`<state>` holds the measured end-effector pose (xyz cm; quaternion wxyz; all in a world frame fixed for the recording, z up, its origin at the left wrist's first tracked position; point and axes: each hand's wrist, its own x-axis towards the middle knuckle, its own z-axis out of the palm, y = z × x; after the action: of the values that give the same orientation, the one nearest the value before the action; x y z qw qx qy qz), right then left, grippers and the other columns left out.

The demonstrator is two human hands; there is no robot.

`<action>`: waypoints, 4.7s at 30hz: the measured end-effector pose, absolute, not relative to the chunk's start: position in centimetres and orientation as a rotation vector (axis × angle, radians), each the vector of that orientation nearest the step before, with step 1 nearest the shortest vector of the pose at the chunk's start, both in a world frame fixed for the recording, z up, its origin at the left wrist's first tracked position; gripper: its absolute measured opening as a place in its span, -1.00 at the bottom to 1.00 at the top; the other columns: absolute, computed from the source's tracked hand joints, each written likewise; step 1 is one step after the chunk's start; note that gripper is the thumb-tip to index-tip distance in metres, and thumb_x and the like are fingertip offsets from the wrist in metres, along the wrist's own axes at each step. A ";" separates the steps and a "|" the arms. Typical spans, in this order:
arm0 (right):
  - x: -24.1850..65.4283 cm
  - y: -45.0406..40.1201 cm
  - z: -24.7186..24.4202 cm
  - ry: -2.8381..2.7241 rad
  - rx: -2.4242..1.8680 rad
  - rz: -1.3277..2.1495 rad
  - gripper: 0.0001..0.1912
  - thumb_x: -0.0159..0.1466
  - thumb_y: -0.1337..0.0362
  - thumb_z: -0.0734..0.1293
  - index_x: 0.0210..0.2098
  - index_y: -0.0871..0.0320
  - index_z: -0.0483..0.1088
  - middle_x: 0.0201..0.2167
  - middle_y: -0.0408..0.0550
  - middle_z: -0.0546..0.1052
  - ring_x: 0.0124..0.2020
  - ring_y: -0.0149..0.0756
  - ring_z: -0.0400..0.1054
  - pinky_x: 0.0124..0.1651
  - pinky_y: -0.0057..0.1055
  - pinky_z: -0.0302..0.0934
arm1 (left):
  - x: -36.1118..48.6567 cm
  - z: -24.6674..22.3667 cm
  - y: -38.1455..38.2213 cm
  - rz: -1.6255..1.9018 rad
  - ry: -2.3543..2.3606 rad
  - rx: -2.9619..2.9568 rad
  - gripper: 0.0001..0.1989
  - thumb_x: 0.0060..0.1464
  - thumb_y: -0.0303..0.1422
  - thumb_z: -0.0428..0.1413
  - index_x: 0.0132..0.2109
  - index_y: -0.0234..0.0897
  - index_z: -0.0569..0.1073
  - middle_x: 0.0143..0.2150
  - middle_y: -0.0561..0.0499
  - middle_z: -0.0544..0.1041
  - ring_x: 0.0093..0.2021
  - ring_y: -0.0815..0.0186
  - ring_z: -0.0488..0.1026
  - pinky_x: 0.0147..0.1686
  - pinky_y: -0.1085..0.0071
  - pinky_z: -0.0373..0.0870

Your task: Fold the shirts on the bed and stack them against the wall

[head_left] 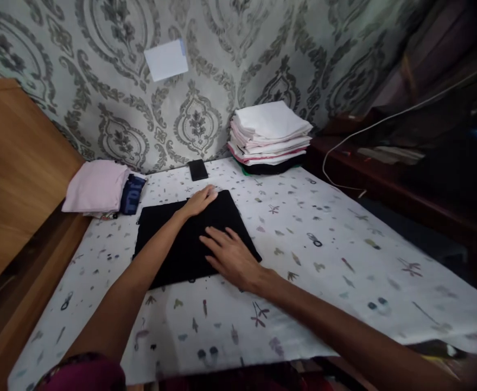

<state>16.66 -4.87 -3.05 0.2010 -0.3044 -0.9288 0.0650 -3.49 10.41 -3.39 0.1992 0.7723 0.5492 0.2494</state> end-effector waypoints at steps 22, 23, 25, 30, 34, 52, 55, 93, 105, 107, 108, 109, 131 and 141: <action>20.3 -5.7 -0.7 -1.531 -1.357 1.156 -0.68 0.10 0.03 0.37 -0.55 0.07 0.21 -0.58 -0.20 0.35 -0.51 -0.34 0.20 -0.43 -0.38 0.12 | -6.6 0.0 10.8 0.493 1.768 1.962 -0.84 -0.02 -0.59 0.08 -0.35 -0.27 0.49 -0.42 0.00 0.49 -0.31 0.25 0.45 -0.24 0.40 0.32; 19.8 -5.8 -0.4 -1.444 -1.298 1.218 -0.68 0.09 0.04 0.40 -0.53 0.08 0.23 -0.52 -0.18 0.40 -0.46 -0.32 0.25 -0.39 -0.38 0.16 | -6.4 0.3 11.0 0.493 1.764 1.950 -0.83 0.00 -0.59 0.07 -0.30 -0.29 0.50 -0.41 0.00 0.50 -0.32 0.26 0.45 -0.26 0.40 0.32; 18.9 -6.0 0.1 -1.328 -1.200 1.269 -0.68 0.06 0.09 0.44 -0.52 0.09 0.24 -0.40 -0.13 0.50 -0.35 -0.28 0.33 -0.27 -0.36 0.22 | -5.8 0.7 11.5 0.495 1.742 1.929 -0.76 0.02 -0.58 0.05 -0.18 -0.31 0.52 -0.37 0.00 0.52 -0.36 0.30 0.46 -0.30 0.43 0.33; 17.8 -5.9 -0.1 -1.234 -1.114 1.285 -0.69 0.05 0.15 0.46 -0.51 0.09 0.23 -0.14 -0.04 0.57 -0.19 -0.21 0.41 -0.11 -0.30 0.25 | -2.9 0.8 12.9 0.429 1.645 1.889 -0.61 0.02 -0.58 0.06 0.01 -0.32 0.51 -0.39 0.02 0.53 -0.50 0.35 0.45 -0.45 0.48 0.31; 17.9 -5.9 -0.7 -1.217 -1.122 1.285 -0.68 0.08 0.11 0.45 -0.48 0.09 0.23 -0.05 0.01 0.56 -0.17 -0.18 0.42 -0.12 -0.28 0.27 | -0.6 0.7 14.1 0.332 1.617 1.864 -0.78 0.02 -0.51 0.15 -0.14 -0.35 0.55 -0.49 0.03 0.50 -0.57 0.37 0.40 -0.52 0.48 0.29; 11.3 -8.4 4.0 -1.600 -0.884 1.102 -0.78 0.20 0.18 0.34 -0.43 0.06 0.18 0.23 0.14 0.42 0.23 -0.02 0.32 0.06 -0.12 0.30 | -11.8 6.0 10.4 0.782 1.328 1.399 -0.86 0.16 -0.37 0.19 -0.27 -0.30 0.36 -0.47 0.02 0.54 -0.48 0.36 0.55 -0.48 0.55 0.32; 8.0 -9.1 3.8 -1.746 -0.835 1.080 -0.83 0.21 0.22 0.30 -0.42 0.05 0.18 0.22 0.17 0.43 0.25 0.00 0.29 0.07 -0.08 0.30 | -16.3 5.4 8.0 0.898 1.309 1.206 -0.79 0.10 -0.38 0.25 -0.31 -0.29 0.34 -0.48 0.06 0.50 -0.51 0.39 0.51 -0.43 0.50 0.41; -0.5 -4.9 -0.1 -2.295 -0.756 0.659 -0.85 0.31 0.37 0.23 -0.22 0.11 0.43 -0.15 -0.02 0.57 -0.07 -0.20 0.43 0.01 -0.24 0.28 | -18.6 -0.1 -4.4 0.852 2.149 2.165 -0.65 0.22 -0.46 -0.02 0.15 -0.35 0.32 0.14 -0.27 0.41 0.20 0.02 0.34 0.20 0.05 0.26; 0.4 13.2 -3.1 -2.124 -0.923 1.265 -0.77 0.24 0.27 0.29 -0.10 0.15 0.35 -0.41 -0.18 0.43 -0.63 -0.48 0.20 -0.55 -0.45 0.24 | -12.9 -3.4 -11.6 0.351 1.843 2.540 -0.37 0.37 0.01 -0.17 0.37 -0.32 0.20 0.43 -0.28 0.20 0.46 0.03 0.02 0.38 -0.15 -0.09; 0.1 13.7 -3.7 -2.174 -0.900 1.282 -0.81 0.23 0.28 0.31 -0.16 0.15 0.38 -0.49 -0.22 0.38 -0.63 -0.47 0.18 -0.56 -0.47 0.20 | -12.9 -3.5 -11.6 0.357 1.836 2.546 -0.38 0.38 0.00 -0.18 0.37 -0.29 0.20 0.43 -0.26 0.20 0.46 0.04 0.03 0.39 -0.14 -0.11; 0.0 14.0 -3.9 -2.198 -0.893 1.279 -0.84 0.23 0.28 0.31 -0.18 0.15 0.39 -0.51 -0.23 0.36 -0.63 -0.47 0.17 -0.55 -0.47 0.18 | -12.9 -3.5 -11.6 0.352 1.832 2.545 -0.38 0.38 0.00 -0.19 0.38 -0.29 0.20 0.43 -0.25 0.20 0.46 0.05 0.03 0.39 -0.13 -0.11; -0.1 14.3 -4.1 -2.220 -0.888 1.266 -0.87 0.24 0.28 0.31 -0.21 0.15 0.40 -0.54 -0.24 0.34 -0.63 -0.46 0.16 -0.54 -0.47 0.16 | -12.9 -3.4 -11.5 0.339 1.829 2.543 -0.38 0.38 0.00 -0.19 0.38 -0.29 0.20 0.43 -0.24 0.20 0.46 0.05 0.03 0.39 -0.13 -0.12; 0.4 5.1 -4.6 -2.652 -0.407 0.496 -0.64 0.40 0.11 0.21 0.09 0.09 0.45 0.24 0.09 0.42 0.30 -0.04 0.21 0.30 -0.01 -0.02 | -8.6 -1.0 -15.0 0.258 1.533 3.122 -0.78 0.31 -0.55 -0.08 -0.07 -0.30 0.44 -0.13 -0.10 0.52 -0.21 0.22 0.41 -0.28 0.27 0.23; 0.4 5.4 -5.7 -2.719 -0.437 0.513 -0.56 0.42 0.10 0.22 0.25 0.01 0.33 0.40 0.02 0.22 0.41 -0.09 0.06 0.37 0.07 -0.11 | -6.2 -2.1 -15.4 0.325 1.598 2.958 -0.76 0.31 -0.55 -0.10 -0.24 -0.28 0.43 -0.33 -0.03 0.43 -0.28 0.26 0.37 -0.30 0.34 0.28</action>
<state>0.38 5.42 -5.68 0.1695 -0.1536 -0.9566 0.1805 -6.18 -15.36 -2.08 -0.1177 0.8696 0.4699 0.0956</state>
